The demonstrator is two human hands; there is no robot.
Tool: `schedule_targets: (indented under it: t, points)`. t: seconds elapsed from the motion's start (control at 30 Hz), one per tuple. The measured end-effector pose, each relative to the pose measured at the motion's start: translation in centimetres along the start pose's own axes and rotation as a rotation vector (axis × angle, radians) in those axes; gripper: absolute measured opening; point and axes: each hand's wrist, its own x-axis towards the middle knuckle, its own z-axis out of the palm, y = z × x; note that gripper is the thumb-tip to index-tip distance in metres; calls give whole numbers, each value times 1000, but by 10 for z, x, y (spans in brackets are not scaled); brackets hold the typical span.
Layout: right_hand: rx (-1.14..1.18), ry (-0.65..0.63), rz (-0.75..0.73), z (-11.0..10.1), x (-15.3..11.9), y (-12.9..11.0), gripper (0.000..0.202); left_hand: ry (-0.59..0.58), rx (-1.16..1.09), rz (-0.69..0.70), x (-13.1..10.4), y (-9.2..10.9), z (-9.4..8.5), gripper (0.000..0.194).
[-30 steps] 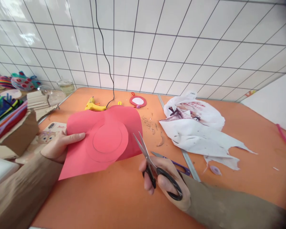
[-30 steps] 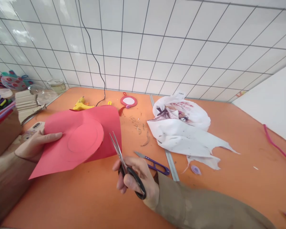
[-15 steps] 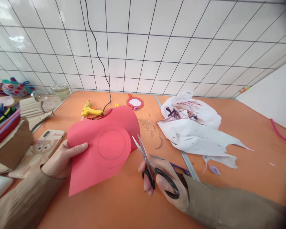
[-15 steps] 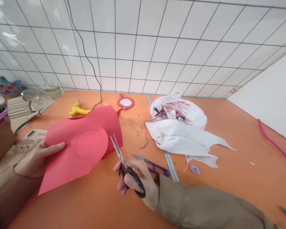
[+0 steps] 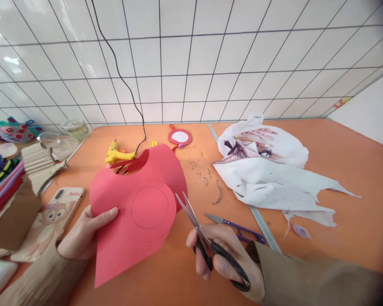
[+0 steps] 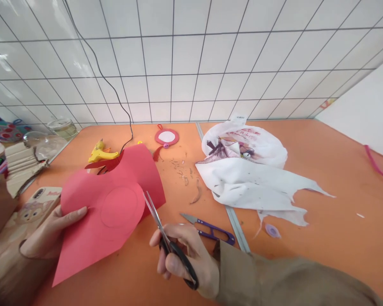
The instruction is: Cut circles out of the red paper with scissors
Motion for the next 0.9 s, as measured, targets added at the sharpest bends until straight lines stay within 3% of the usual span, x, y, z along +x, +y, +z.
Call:
schedule_targets:
  t: [0.17, 0.27, 0.47, 0.9]
  points:
    - [48, 12, 47, 0, 2, -7, 46, -24, 29, -10, 2, 1, 0, 33]
    - [84, 101, 134, 3, 2, -15, 47, -32, 27, -14, 2, 2, -1, 32]
    - [118, 100, 43, 7, 3, -14, 43, -110, -3, -5, 2, 5, 1, 21]
    - [147, 137, -59, 10, 8, -7, 39, -184, 3, 128, 13, 9, 12, 34]
